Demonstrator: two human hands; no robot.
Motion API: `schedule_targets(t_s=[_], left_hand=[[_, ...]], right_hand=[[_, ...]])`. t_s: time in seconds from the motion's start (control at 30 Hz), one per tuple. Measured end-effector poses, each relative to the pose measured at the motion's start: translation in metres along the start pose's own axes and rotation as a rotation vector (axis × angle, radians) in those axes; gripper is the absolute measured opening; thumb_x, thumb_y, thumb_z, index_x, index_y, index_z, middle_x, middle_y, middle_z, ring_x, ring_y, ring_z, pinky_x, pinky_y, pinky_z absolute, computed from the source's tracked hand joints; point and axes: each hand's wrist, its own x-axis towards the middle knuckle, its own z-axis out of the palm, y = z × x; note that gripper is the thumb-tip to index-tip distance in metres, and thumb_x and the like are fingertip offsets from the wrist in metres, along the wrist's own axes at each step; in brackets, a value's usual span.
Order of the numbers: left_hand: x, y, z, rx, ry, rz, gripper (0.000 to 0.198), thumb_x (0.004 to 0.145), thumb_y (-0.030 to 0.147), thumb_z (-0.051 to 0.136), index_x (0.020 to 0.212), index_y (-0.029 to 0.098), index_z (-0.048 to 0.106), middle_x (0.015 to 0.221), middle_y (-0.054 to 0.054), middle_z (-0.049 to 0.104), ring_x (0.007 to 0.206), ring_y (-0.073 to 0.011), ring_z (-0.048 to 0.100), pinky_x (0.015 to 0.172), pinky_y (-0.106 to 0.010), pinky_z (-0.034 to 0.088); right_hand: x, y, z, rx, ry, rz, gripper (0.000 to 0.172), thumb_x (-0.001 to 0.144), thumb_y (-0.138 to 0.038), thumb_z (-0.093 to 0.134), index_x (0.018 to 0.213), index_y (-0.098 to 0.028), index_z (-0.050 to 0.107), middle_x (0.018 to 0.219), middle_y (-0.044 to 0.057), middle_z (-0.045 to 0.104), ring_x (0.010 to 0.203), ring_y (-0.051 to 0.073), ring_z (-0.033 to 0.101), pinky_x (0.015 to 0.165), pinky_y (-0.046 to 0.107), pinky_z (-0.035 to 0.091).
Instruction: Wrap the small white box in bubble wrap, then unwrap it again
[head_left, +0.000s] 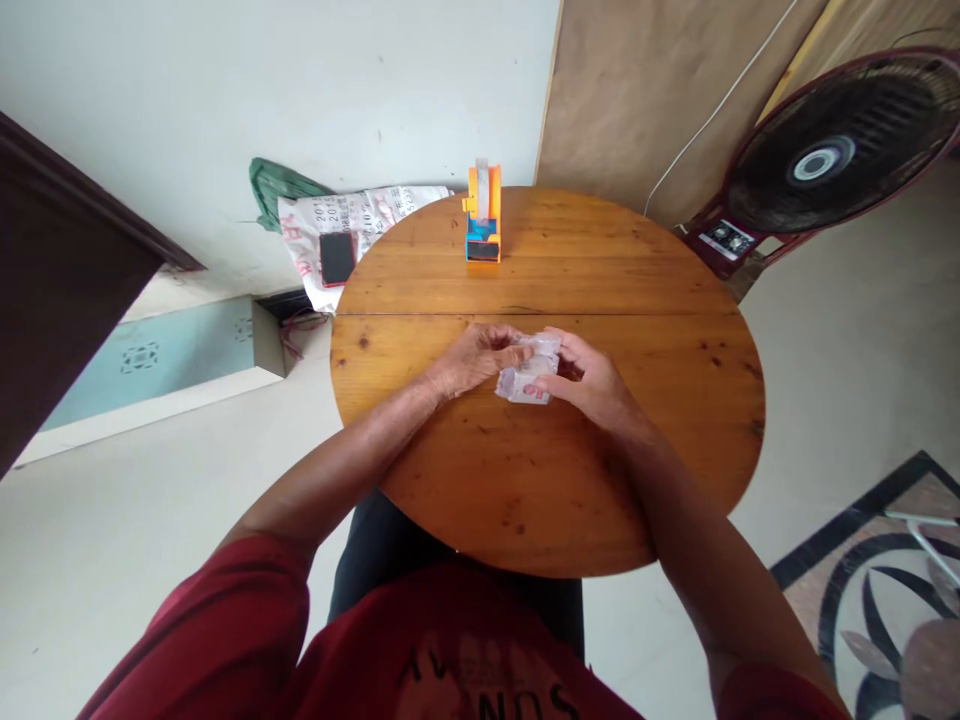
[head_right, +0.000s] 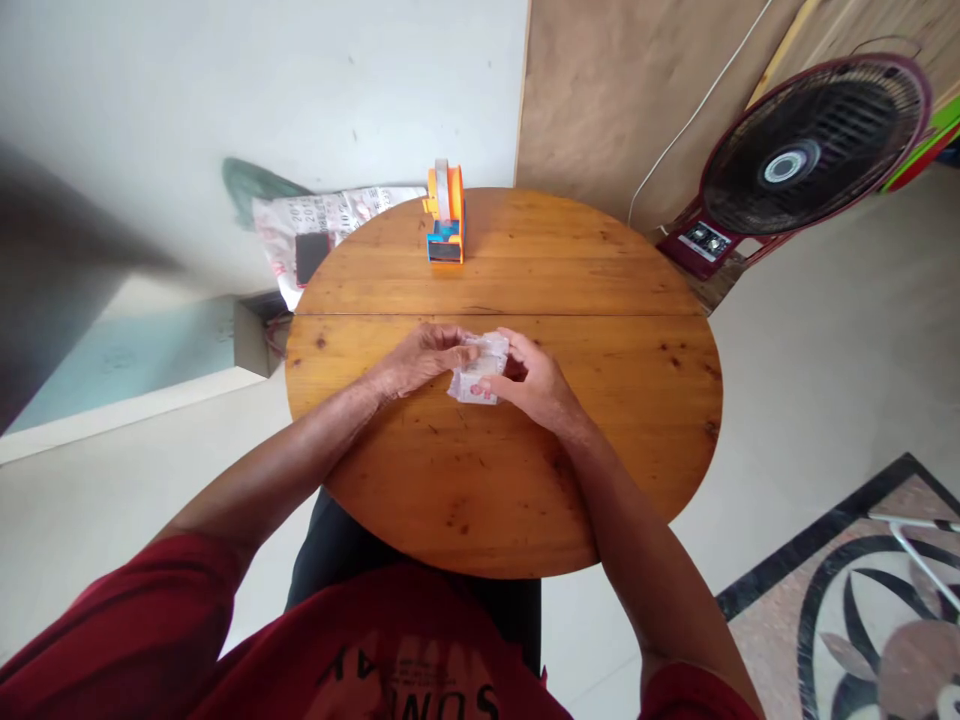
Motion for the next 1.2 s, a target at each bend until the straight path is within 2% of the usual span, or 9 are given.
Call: schedule_targets(t_s=[0.17, 0.33, 0.43, 0.53, 0.6, 0.8, 0.9, 1.07, 1.2], left_hand=[[0.005, -0.005, 0.004, -0.043, 0.104, 0.022, 0.027, 0.077, 0.038, 0.076, 0.076, 0.013, 0.065, 0.067, 0.002, 0.063, 0.057, -0.008, 0.053, 0.058, -0.021, 0.042], [0.004, -0.009, 0.007, -0.08, 0.174, 0.042, 0.022, 0.081, 0.031, 0.07, 0.07, 0.014, 0.061, 0.062, 0.003, 0.059, 0.053, -0.0064, 0.048, 0.054, -0.02, 0.038], [0.004, -0.009, 0.008, -0.091, 0.187, 0.043, 0.02, 0.081, 0.028, 0.07, 0.07, 0.014, 0.061, 0.063, 0.003, 0.059, 0.054, -0.0067, 0.048, 0.053, -0.02, 0.038], [0.003, -0.008, 0.008, -0.089, 0.2, 0.02, 0.019, 0.082, 0.027, 0.07, 0.071, 0.015, 0.06, 0.063, 0.003, 0.059, 0.054, -0.0066, 0.047, 0.053, -0.02, 0.037], [0.003, -0.008, 0.008, -0.083, 0.212, 0.013, 0.02, 0.082, 0.028, 0.069, 0.07, 0.015, 0.06, 0.062, 0.003, 0.057, 0.053, -0.0064, 0.046, 0.052, -0.02, 0.036], [0.003, -0.01, 0.011, -0.092, 0.247, 0.022, 0.02, 0.082, 0.026, 0.068, 0.069, 0.016, 0.058, 0.061, 0.003, 0.056, 0.052, -0.0068, 0.045, 0.052, -0.021, 0.035], [0.003, -0.009, 0.013, -0.094, 0.254, 0.029, 0.021, 0.082, 0.027, 0.068, 0.068, 0.016, 0.056, 0.06, 0.004, 0.054, 0.051, -0.0067, 0.043, 0.052, -0.022, 0.034], [0.001, -0.007, 0.014, -0.08, 0.27, 0.03, 0.018, 0.083, 0.023, 0.065, 0.068, 0.017, 0.057, 0.06, 0.004, 0.054, 0.051, -0.0075, 0.042, 0.052, -0.023, 0.034], [0.001, -0.008, 0.015, -0.061, 0.296, 0.017, 0.019, 0.083, 0.024, 0.065, 0.068, 0.018, 0.055, 0.06, 0.004, 0.052, 0.051, -0.0075, 0.042, 0.052, -0.023, 0.033]], right_hand=[[0.0, -0.002, 0.004, 0.02, 0.015, 0.037, 0.083, 0.069, -0.035, 0.08, 0.142, -0.023, 0.044, 0.126, 0.011, 0.071, 0.108, 0.028, 0.07, 0.097, 0.049, 0.055], [-0.004, -0.003, 0.014, 0.053, 0.083, -0.018, 0.08, 0.071, -0.034, 0.079, 0.139, -0.026, 0.038, 0.119, 0.01, 0.073, 0.097, 0.025, 0.072, 0.09, 0.045, 0.058], [-0.007, 0.0, 0.019, 0.04, 0.1, -0.122, 0.064, 0.073, -0.032, 0.078, 0.127, -0.027, 0.045, 0.12, 0.008, 0.072, 0.1, 0.023, 0.072, 0.091, 0.042, 0.058], [-0.008, 0.002, 0.019, -0.037, 0.067, -0.157, 0.038, 0.078, -0.033, 0.074, 0.111, -0.027, 0.055, 0.106, 0.003, 0.074, 0.095, 0.022, 0.072, 0.088, 0.04, 0.059], [-0.008, 0.003, 0.018, -0.085, 0.056, -0.15, 0.031, 0.08, -0.035, 0.073, 0.106, -0.026, 0.06, 0.098, 0.001, 0.074, 0.089, 0.021, 0.072, 0.084, 0.04, 0.06], [-0.006, -0.001, 0.015, -0.231, 0.1, -0.169, 0.036, 0.078, -0.032, 0.074, 0.113, -0.025, 0.07, 0.11, 0.005, 0.074, 0.092, 0.022, 0.072, 0.085, 0.039, 0.06], [-0.005, -0.005, 0.014, -0.31, 0.121, -0.158, 0.037, 0.077, -0.033, 0.075, 0.113, -0.023, 0.073, 0.11, 0.006, 0.074, 0.09, 0.022, 0.071, 0.085, 0.04, 0.059], [-0.005, -0.005, 0.013, -0.34, 0.112, -0.18, 0.043, 0.078, -0.033, 0.074, 0.12, -0.024, 0.072, 0.111, 0.006, 0.074, 0.091, 0.022, 0.07, 0.085, 0.039, 0.059], [-0.004, -0.003, 0.013, -0.335, 0.121, -0.165, 0.041, 0.077, -0.033, 0.075, 0.117, -0.024, 0.073, 0.112, 0.006, 0.074, 0.091, 0.022, 0.07, 0.084, 0.039, 0.059]])
